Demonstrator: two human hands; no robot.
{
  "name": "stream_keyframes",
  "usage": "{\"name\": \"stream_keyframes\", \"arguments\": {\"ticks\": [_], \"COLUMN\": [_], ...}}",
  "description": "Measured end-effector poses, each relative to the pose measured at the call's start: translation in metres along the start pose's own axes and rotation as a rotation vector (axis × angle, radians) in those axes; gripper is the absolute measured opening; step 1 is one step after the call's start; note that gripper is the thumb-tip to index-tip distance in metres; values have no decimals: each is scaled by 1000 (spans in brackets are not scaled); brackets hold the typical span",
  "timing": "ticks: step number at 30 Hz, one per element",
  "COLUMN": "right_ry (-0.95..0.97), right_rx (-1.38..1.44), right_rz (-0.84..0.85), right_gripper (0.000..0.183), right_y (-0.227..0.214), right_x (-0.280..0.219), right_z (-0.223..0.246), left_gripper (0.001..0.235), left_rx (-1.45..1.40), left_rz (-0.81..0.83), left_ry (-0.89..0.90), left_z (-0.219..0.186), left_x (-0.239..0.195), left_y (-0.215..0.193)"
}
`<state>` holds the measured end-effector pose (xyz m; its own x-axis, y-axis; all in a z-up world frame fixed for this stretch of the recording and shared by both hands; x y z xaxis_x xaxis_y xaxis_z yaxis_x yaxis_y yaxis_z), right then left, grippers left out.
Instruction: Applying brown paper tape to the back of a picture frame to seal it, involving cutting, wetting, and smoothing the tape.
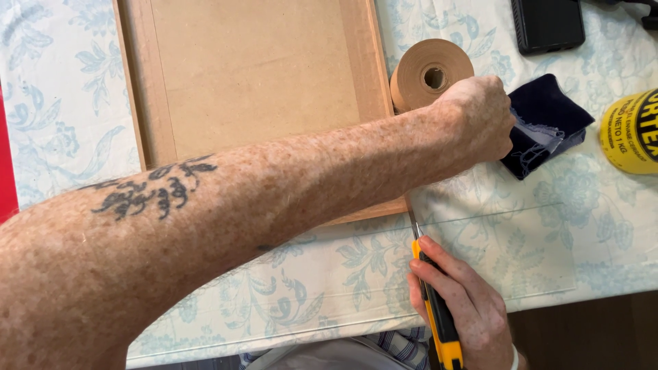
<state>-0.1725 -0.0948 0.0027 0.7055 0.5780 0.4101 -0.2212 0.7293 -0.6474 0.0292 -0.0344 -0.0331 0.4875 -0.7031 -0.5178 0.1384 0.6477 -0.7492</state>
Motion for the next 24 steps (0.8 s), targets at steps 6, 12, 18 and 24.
{"name": "stream_keyframes", "arguments": {"ticks": [6,12,18,24], "right_ry": [50,108,152,453], "right_rx": [-37,-74,-145,-214], "right_rz": [13,6,22,-72], "right_gripper": [26,25,21,39], "right_y": [-7,-12,-18,-42], "right_x": [-1,0,4,-44], "right_z": [13,23,34,16], "left_gripper": [27,29,24,20], "left_rx": [-1,-19,-13,-15], "left_rz": [2,11,6,-16], "left_ry": [29,23,23,-58], "left_z": [2,3,3,4], "left_x": [-3,-2,-3,-27], "left_y": [-2,0,-1,-4]}}
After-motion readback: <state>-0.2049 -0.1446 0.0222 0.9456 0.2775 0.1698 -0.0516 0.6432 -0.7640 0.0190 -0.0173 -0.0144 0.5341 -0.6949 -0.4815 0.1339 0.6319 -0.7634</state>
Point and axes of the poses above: each hand's wrist, its own x-axis towards the middle knuckle, its own y-axis out of the palm, z = x × y, the point moved 4 cm from there along x, towards the middle knuckle, and after that the axes turned 12 degrees about x, right-handed, at the moved point
